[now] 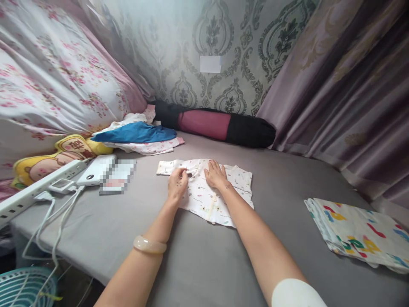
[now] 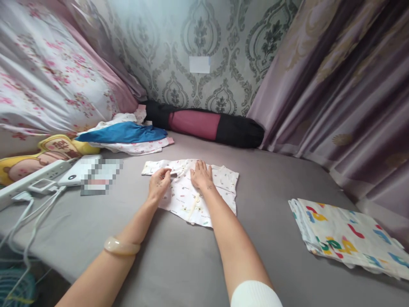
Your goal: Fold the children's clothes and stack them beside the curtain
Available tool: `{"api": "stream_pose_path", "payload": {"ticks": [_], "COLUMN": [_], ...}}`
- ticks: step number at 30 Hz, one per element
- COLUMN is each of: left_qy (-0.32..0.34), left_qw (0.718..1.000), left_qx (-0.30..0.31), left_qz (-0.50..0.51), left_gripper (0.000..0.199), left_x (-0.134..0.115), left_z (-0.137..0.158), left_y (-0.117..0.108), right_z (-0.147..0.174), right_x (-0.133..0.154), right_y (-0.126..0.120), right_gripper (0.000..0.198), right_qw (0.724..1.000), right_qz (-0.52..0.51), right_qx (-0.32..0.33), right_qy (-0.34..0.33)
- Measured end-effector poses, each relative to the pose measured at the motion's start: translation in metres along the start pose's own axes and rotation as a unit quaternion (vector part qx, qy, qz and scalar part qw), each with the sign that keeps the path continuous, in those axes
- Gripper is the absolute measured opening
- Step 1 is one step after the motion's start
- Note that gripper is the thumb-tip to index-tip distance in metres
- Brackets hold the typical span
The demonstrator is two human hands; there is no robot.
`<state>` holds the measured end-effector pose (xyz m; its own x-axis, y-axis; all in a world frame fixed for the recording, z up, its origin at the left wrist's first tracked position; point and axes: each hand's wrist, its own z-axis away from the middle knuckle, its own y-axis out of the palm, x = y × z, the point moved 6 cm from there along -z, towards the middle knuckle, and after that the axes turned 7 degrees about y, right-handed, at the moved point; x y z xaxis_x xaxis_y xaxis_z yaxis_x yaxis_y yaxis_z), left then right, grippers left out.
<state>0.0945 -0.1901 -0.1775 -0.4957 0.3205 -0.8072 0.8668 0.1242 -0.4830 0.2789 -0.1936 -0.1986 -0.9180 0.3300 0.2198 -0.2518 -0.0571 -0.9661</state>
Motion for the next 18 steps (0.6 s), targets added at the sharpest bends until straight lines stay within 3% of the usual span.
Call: {"api": "stream_pose_path", "payload": {"ticks": [6, 12, 18], "left_qy": [-0.036, -0.071, -0.136], "left_qw": [0.995, 0.977, 0.962], "left_qx": [-0.052, -0.087, -0.121], "left_qz": [-0.075, -0.181, -0.204], "left_gripper": [0.035, 0.038, 0.038], "left_x": [0.018, 0.029, 0.035], "left_z": [-0.013, -0.019, -0.016], "left_y": [-0.017, -0.029, -0.04], "right_z": [-0.003, 0.006, 0.007], "right_x": [0.003, 0.031, 0.046], "right_y": [-0.003, -0.006, 0.002], "right_gripper": [0.062, 0.062, 0.066], "right_qw": [1.0, 0.999, 0.997], "right_qz": [0.007, -0.021, -0.054], "right_qx": [0.013, -0.004, 0.015], "right_qy": [0.005, -0.039, -0.056]}}
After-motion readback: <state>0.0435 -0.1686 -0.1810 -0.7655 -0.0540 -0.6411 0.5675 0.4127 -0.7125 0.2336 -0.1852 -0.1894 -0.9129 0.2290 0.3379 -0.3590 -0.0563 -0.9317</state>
